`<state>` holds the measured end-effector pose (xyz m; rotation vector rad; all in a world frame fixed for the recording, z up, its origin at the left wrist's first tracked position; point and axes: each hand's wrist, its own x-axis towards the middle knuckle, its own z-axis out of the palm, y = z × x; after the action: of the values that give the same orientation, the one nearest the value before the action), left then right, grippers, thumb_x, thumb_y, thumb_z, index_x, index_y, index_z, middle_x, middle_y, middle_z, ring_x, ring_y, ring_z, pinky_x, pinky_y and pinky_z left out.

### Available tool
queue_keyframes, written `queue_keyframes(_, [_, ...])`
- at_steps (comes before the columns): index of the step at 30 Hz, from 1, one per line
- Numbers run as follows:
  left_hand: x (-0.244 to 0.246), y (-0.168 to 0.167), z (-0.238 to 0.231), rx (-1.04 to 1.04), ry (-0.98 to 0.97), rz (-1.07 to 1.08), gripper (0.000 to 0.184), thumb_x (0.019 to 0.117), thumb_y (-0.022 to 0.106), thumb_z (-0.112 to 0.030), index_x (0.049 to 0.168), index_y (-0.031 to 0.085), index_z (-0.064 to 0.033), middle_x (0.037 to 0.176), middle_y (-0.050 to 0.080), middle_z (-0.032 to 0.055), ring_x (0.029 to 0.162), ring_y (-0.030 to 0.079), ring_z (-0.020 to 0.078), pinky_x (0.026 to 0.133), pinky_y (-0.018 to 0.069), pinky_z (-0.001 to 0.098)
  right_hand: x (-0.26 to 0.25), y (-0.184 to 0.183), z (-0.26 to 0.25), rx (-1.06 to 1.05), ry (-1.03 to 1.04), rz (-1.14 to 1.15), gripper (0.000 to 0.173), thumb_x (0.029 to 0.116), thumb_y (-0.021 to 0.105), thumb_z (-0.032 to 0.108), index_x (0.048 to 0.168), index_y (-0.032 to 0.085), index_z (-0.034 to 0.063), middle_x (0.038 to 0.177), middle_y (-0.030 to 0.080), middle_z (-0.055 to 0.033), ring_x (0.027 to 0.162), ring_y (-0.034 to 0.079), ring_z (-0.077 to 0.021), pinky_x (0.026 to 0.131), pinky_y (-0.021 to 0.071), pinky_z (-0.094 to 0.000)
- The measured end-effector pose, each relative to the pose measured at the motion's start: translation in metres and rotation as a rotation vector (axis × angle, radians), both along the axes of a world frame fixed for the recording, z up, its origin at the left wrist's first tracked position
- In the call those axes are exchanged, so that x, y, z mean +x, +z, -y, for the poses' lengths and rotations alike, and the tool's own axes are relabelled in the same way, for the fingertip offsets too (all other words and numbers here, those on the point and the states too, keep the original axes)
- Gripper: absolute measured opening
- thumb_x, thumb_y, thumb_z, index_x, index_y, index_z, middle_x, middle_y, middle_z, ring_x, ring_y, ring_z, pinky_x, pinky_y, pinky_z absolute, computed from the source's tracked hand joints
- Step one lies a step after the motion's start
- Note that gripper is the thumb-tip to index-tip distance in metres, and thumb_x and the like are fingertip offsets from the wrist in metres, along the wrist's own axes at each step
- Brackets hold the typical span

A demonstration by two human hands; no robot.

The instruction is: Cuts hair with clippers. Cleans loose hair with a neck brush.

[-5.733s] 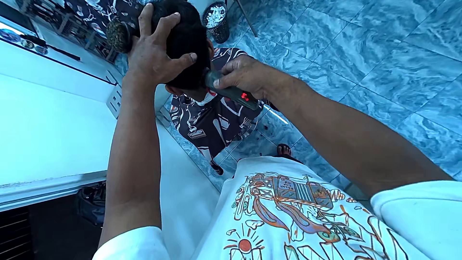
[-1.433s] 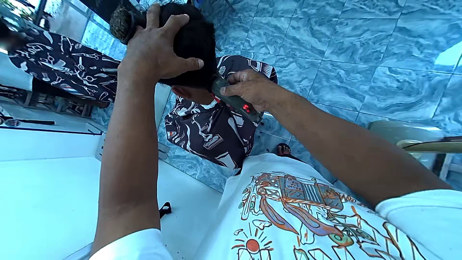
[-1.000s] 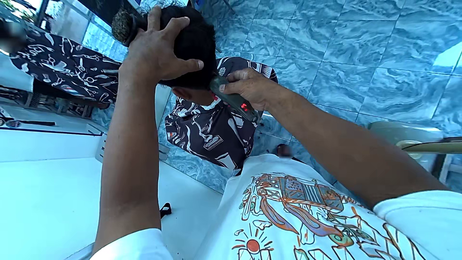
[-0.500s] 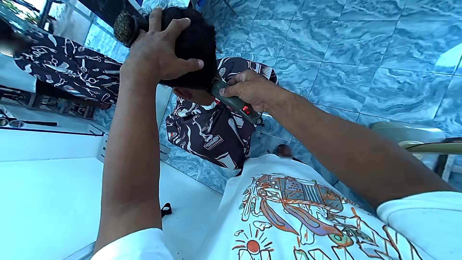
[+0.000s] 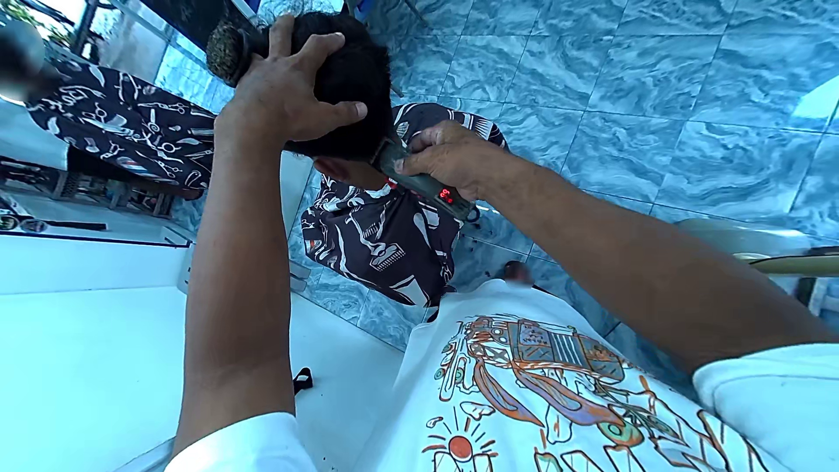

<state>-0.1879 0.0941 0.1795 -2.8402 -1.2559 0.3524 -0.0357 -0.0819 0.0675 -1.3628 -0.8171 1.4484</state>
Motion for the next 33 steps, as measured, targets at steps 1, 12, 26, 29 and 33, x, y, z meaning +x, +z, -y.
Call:
queue_keyframes(1, [0.0,0.001,0.0,0.0,-0.001,0.0,0.095,0.075,0.058,-0.086,0.158,0.033,-0.0454,0.172,0.014,0.0157,0.143,0.035,0.0549,0.102,0.0342,0.079,0.0,-0.001,0.0,-0.011,-0.006,-0.006,0.028,0.0939,0.075,0.019,0.112,0.067,-0.0006,0.095,0.071,-0.0147,0.078,0.071,-0.0216,0.071,0.0616,-0.0378])
queue_keyframes(12, [-0.001,-0.002,-0.009,-0.05,0.006,0.022,0.094,0.0734,0.054,-0.089,0.155,0.037,-0.0475,0.172,0.017,0.0128,0.146,0.035,0.0494,0.105,0.0337,0.0766,-0.014,-0.027,0.011,-0.284,-0.062,-0.219,0.038,0.0951,0.074,0.024,0.12,0.059,-0.0007,0.097,0.069,-0.0183,0.074,0.071,-0.0278,0.064,0.0634,-0.0454])
queue_keyframes(26, [0.007,0.016,-0.003,-0.141,0.022,-0.019,0.107,0.0701,0.058,-0.092,0.161,0.031,-0.0421,0.172,0.02,0.0111,0.147,0.04,0.0381,0.107,0.0364,0.0733,-0.029,-0.024,0.004,-0.044,-0.058,-0.046,0.031,0.0949,0.074,0.021,0.116,0.064,0.0005,0.095,0.069,-0.0146,0.077,0.07,-0.0229,0.069,0.0621,-0.0403])
queue_keyframes(29, [0.006,0.019,-0.004,-0.146,0.013,-0.049,0.109,0.0687,0.061,-0.091,0.162,0.027,-0.0452,0.172,0.016,0.0131,0.148,0.038,0.0391,0.107,0.0349,0.0741,-0.03,-0.023,0.005,-0.126,-0.064,-0.076,0.029,0.0945,0.074,0.02,0.111,0.063,-0.0012,0.092,0.069,-0.0165,0.074,0.07,-0.0248,0.065,0.0619,-0.0422])
queue_keyframes(33, [0.005,0.019,-0.006,-0.161,-0.009,-0.039,0.109,0.0715,0.072,-0.08,0.163,0.026,-0.0425,0.172,0.016,0.0166,0.15,0.034,0.0403,0.11,0.0337,0.072,-0.033,-0.026,0.003,0.004,-0.065,-0.03,0.033,0.0941,0.074,0.018,0.118,0.061,0.0,0.099,0.068,-0.0144,0.081,0.07,-0.0214,0.072,0.0614,-0.0387])
